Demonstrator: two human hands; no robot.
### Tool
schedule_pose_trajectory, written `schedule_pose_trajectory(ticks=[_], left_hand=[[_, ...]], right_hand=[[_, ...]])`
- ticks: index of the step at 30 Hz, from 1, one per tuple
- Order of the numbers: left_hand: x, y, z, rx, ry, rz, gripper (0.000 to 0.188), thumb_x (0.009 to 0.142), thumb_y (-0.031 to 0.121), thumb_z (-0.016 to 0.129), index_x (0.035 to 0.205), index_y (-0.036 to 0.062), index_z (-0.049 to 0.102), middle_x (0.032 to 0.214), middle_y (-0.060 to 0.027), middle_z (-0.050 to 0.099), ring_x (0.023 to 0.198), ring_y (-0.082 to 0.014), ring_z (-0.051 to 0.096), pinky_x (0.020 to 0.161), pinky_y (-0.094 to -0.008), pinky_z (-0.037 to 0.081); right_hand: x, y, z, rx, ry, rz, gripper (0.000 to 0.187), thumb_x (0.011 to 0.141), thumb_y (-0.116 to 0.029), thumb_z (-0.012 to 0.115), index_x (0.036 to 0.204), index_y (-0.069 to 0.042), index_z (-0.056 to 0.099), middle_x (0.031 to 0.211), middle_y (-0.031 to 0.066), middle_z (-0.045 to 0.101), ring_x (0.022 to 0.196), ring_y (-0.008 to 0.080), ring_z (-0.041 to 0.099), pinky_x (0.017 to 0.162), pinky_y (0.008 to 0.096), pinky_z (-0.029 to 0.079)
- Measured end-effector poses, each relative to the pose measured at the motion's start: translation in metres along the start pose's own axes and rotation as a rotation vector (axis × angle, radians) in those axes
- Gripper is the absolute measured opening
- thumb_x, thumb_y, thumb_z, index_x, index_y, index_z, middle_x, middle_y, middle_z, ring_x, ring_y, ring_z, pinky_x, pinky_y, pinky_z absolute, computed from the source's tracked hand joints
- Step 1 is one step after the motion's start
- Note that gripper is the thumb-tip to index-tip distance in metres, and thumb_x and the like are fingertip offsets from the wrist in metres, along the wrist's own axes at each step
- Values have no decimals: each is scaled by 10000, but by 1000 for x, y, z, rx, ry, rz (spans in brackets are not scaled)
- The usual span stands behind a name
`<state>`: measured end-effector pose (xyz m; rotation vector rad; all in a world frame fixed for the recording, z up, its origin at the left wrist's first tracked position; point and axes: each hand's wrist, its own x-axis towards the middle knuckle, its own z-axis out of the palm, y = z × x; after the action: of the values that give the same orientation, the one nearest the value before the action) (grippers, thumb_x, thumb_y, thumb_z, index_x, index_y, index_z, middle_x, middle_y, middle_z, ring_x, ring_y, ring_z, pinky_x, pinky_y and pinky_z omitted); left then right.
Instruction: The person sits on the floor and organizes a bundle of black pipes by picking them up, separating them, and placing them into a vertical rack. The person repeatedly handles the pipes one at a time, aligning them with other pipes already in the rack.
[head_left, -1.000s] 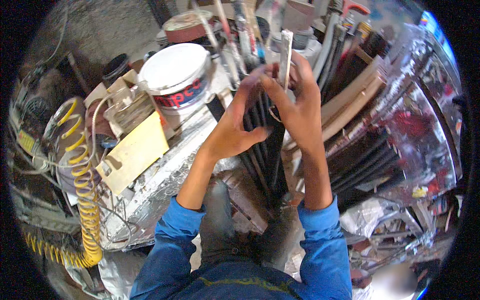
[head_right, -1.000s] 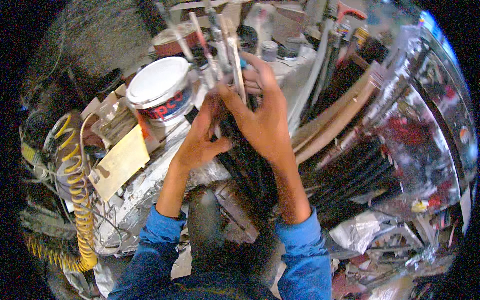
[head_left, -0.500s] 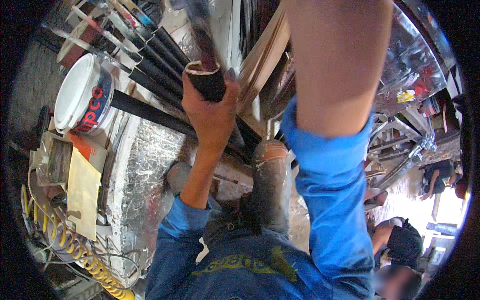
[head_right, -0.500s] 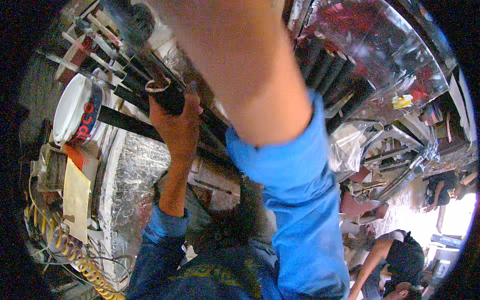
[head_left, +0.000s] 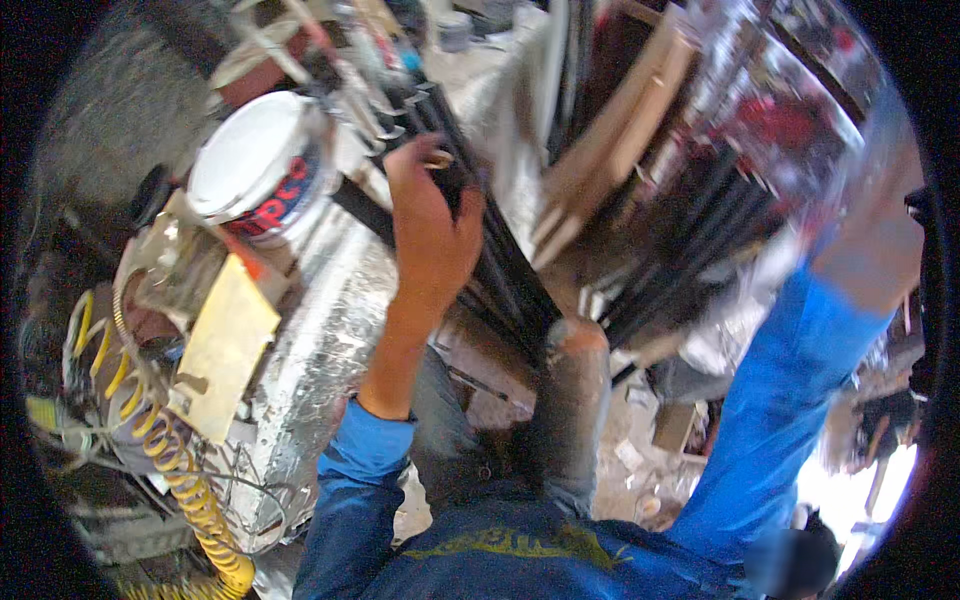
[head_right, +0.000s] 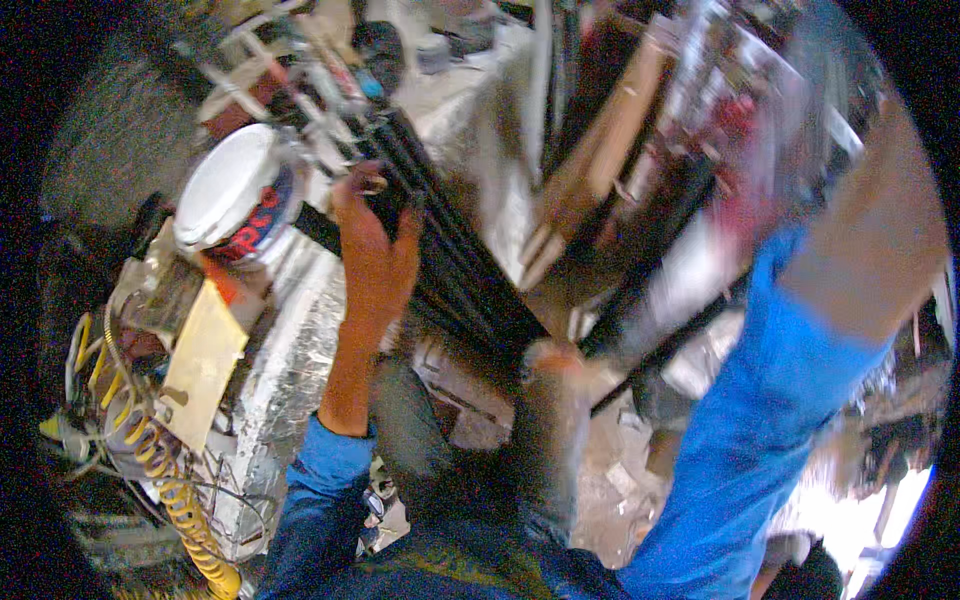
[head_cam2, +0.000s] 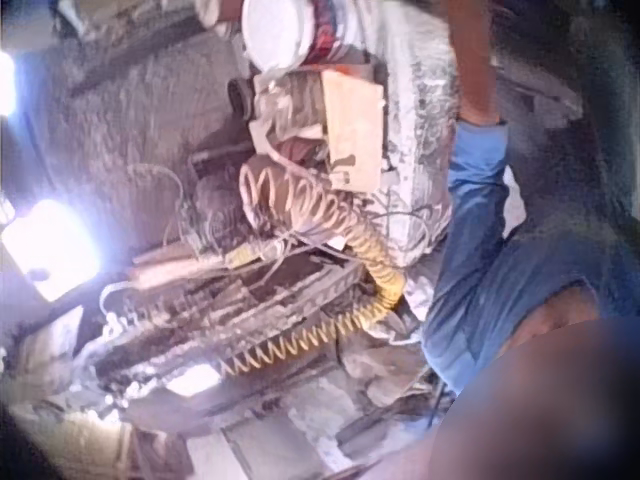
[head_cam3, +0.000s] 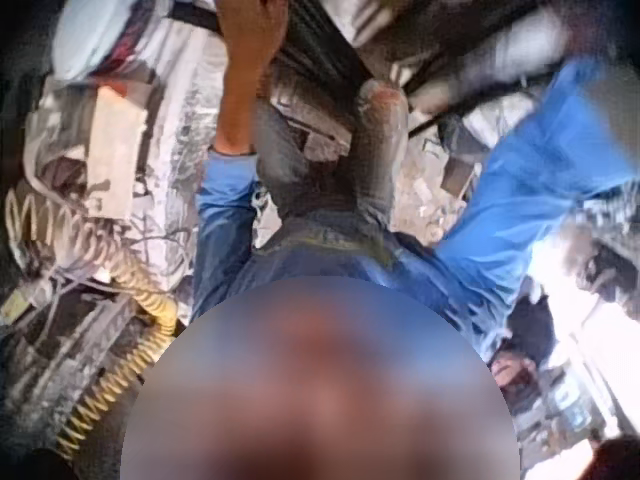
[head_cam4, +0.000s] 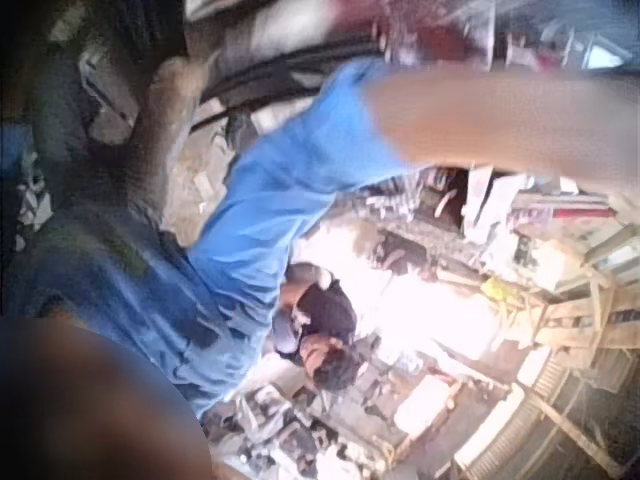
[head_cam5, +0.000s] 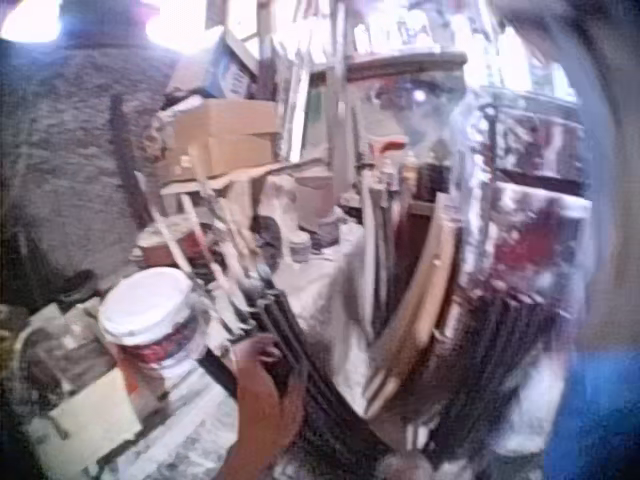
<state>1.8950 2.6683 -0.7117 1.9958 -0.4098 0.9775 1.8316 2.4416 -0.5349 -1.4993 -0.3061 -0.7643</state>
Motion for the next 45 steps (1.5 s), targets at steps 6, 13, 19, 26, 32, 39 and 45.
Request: schedule_pose_trajectory(ticks=[6, 13, 19, 26, 32, 39, 45], left_hand=[[6, 14, -42, 536, -62, 38, 609, 788, 120, 701, 1328, 2, 446, 1210, -188, 483, 1138, -370, 453, 986, -502, 327], [17, 19, -52, 669, -146, 64, 490, 795, 182, 715, 1219, 1, 550, 1177, -92, 575, 1187, -301, 467, 1016, -497, 274], [22, 24, -64, 773, -159, 74, 404, 819, 207, 702, 1150, 2, 597, 1301, -152, 523, 1263, -338, 411, 1032, -531, 244], [5, -11, -75, 689, -184, 64, 496, 758, 227, 765, 1224, 139, 618, 1481, -184, 394, 1381, -411, 316, 1141, -557, 197], [0, -58, -110, 518, -123, -61, 435, 909, 154, 631, 1318, 26, 552, 1349, -159, 552, 1254, -290, 508, 1089, -420, 364], [1, -91, -102, 860, 141, 60, 566, 860, 389, 715, 1237, -17, 603, 1214, -207, 633, 1100, -348, 606, 968, -393, 455], [-4, -93, -77, 866, 316, 224, 466, 809, 284, 783, 1120, -34, 643, 1049, -203, 683, 966, -335, 651, 906, -424, 489]], right_hand=[[-87, 28, -12, 102, 62, 278, 561, 1002, -562, 360, 917, -45, 560, 435, 0, 413, 306, 92, 329, 296, 249, 242], [-222, 129, -3, 86, -54, 796, 349, 1029, -388, 450, 960, -64, 559, 564, -20, 477, 417, 89, 420, 387, 241, 322], [-321, 153, -13, 4, -237, 1025, 320, 1007, -365, 503, 966, -62, 599, 710, 8, 530, 581, 92, 478, 521, 285, 389], [-314, 138, -17, 390, -43, 1342, 596, 1006, -584, 299, 996, -66, 593, 601, -40, 464, 449, 91, 366, 410, 259, 277], [-254, 107, -39, 321, -133, 839, 319, 1008, -343, 513, 1132, -68, 618, 812, 29, 595, 740, 154, 554, 638, 311, 460], [-317, 146, -137, -578, 16, 439, 259, 882, -145, 642, 1119, -38, 638, 1049, 178, 653, 1002, 360, 622, 894, 413, 488], [-520, 215, -208, -930, 139, 758, 260, 878, -115, 632, 1135, -81, 651, 1090, 170, 606, 1044, 380, 570, 889, 452, 464]])
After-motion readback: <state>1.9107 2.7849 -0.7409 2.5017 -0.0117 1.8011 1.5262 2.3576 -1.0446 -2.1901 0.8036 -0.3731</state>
